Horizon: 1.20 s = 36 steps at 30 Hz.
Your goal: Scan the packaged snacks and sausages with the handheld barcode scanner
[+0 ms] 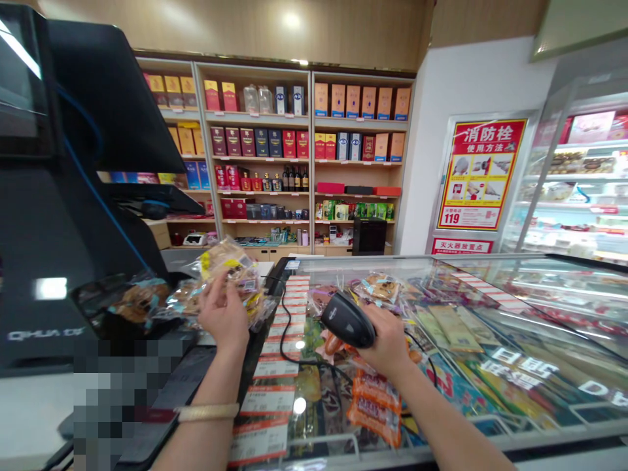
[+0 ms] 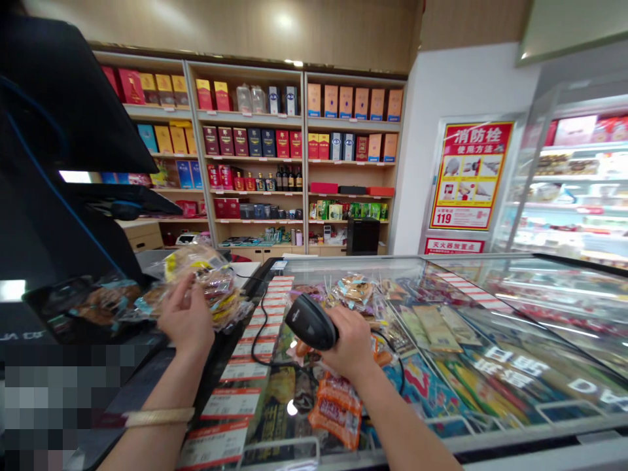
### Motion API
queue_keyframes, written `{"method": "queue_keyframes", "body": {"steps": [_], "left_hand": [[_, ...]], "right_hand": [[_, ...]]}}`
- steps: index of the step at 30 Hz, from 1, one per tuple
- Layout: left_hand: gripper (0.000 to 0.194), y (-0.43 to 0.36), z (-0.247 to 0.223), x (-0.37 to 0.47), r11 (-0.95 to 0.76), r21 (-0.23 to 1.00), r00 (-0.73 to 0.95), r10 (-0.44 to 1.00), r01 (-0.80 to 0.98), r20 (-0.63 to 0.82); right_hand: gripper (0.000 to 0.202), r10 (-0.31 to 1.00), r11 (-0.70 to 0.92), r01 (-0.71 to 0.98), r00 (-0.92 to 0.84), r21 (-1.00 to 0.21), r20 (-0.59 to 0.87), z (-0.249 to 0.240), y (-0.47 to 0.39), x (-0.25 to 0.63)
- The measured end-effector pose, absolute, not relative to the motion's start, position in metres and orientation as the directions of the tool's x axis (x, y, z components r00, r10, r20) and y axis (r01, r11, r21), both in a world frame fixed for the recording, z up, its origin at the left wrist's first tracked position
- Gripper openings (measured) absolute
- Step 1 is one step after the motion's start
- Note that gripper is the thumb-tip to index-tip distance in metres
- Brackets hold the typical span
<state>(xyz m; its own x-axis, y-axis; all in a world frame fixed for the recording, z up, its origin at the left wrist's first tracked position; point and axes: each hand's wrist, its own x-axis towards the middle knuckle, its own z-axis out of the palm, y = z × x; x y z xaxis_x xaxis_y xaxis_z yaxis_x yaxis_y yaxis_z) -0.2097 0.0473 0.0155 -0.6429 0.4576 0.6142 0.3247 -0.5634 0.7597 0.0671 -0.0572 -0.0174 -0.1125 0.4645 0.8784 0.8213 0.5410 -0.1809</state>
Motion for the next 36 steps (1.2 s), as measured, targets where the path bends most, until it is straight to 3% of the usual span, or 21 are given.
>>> {"method": "queue_keyframes", "body": {"steps": [5, 10, 23, 26, 28, 31, 34, 36], "left_hand": [[0.036, 0.041, 0.007, -0.181, -0.643, 0.720, -0.348, 0.633, 0.263, 0.692], [0.032, 0.034, 0.004, -0.170, -0.685, 0.649, -0.121, 0.651, 0.330, 0.749], [0.030, 0.030, 0.002, -0.161, -0.683, 0.671, -0.082, 0.681, 0.289, 0.728], [0.031, 0.029, -0.002, -0.153, -0.595, 0.792, -0.138, 0.780, 0.138, 0.611], [0.036, 0.029, -0.006, -0.144, -0.446, 0.893, -0.162, 0.888, -0.065, 0.431], [0.044, 0.029, -0.016, -0.130, -0.233, 0.926, -0.114, 0.971, -0.297, 0.208], [0.044, 0.032, -0.026, -0.120, -0.173, 0.928, -0.064, 0.985, -0.330, 0.161], [0.041, 0.035, -0.032, -0.117, -0.197, 0.953, -0.048, 0.980, -0.231, 0.191]], "right_hand": [[0.015, 0.495, 0.502, 0.851, -0.134, -0.157, 0.858, -0.015, -0.058, 0.067], [0.015, 0.530, 0.461, 0.873, -0.129, -0.157, 0.838, -0.012, -0.058, 0.067], [0.013, 0.617, 0.397, 0.890, -0.080, -0.223, 0.783, -0.012, -0.057, 0.069], [0.012, 0.572, 0.407, 0.879, -0.032, -0.249, 0.820, -0.011, -0.057, 0.070], [0.010, 0.535, 0.413, 0.872, 0.000, -0.261, 0.845, -0.010, -0.057, 0.071], [0.011, 0.493, 0.432, 0.860, 0.028, -0.273, 0.870, -0.008, -0.058, 0.073], [0.012, 0.478, 0.440, 0.857, 0.031, -0.270, 0.878, -0.008, -0.058, 0.073], [0.012, 0.479, 0.440, 0.860, 0.021, -0.260, 0.877, -0.009, -0.058, 0.073]]}}
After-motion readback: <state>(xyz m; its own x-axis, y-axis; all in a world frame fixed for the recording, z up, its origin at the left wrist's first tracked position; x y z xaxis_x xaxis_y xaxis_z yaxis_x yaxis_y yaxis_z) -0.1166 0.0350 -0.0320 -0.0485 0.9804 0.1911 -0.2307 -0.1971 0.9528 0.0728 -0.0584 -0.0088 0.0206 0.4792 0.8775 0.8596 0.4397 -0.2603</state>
